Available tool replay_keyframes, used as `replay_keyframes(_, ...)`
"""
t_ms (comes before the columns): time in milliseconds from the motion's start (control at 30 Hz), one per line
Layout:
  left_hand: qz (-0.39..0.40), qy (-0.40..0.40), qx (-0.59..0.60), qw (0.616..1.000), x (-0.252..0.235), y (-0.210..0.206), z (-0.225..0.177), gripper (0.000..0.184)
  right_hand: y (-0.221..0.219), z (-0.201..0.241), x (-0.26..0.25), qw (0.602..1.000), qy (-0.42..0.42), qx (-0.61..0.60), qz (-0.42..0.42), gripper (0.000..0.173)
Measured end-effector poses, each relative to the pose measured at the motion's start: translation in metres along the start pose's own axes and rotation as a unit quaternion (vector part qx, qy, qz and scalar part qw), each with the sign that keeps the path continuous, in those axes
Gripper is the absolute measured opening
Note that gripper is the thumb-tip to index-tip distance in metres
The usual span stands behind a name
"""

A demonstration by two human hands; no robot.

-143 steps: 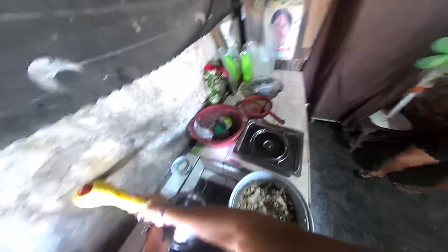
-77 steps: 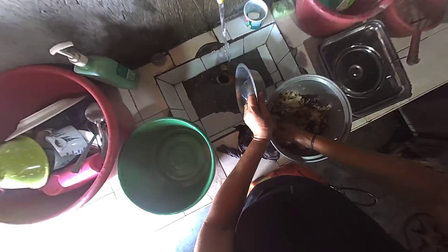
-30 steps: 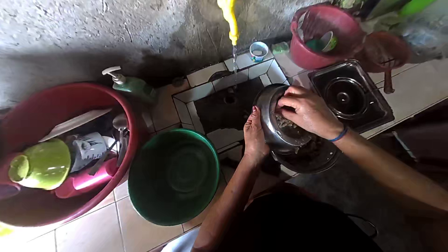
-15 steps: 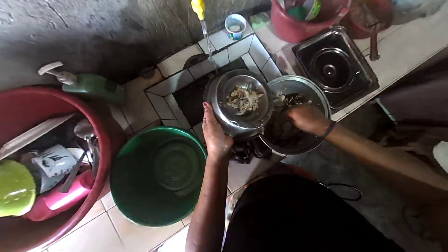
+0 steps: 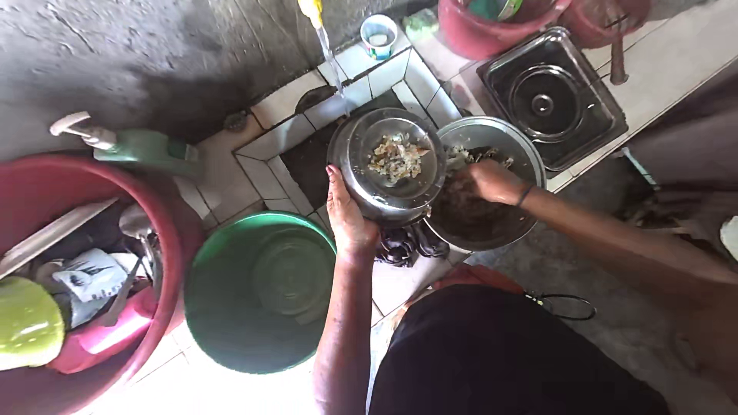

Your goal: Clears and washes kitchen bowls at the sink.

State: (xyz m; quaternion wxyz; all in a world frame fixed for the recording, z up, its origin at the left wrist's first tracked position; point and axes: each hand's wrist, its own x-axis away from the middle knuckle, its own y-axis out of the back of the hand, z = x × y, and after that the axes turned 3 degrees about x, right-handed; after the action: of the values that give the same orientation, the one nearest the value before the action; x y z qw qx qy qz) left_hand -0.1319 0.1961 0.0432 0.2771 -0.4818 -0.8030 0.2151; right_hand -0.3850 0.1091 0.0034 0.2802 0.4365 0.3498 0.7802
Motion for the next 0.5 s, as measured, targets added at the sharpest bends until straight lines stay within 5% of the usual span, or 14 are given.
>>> replay_keyframes(133, 0.022, 0.004, 0.036, 0.999, -0.006, 0.004, -0.007, 0.048, -0.018, 0.003, -0.002, 0.999, 0.032, 0.022, -0.011, 0.024)
replay_keyframes(267, 0.001, 0.011, 0.033, 0.999, -0.008, 0.006, -0.022, 0.049, -0.05, 0.023, -0.007, 0.997, 0.046, 0.054, 0.011, 0.069)
replay_keyframes(500, -0.067, -0.017, 0.003, 0.998, -0.005, 0.009, -0.035, 0.05, -0.059, 0.011, -0.014, 0.996, 0.028, 0.022, -0.08, 0.028)
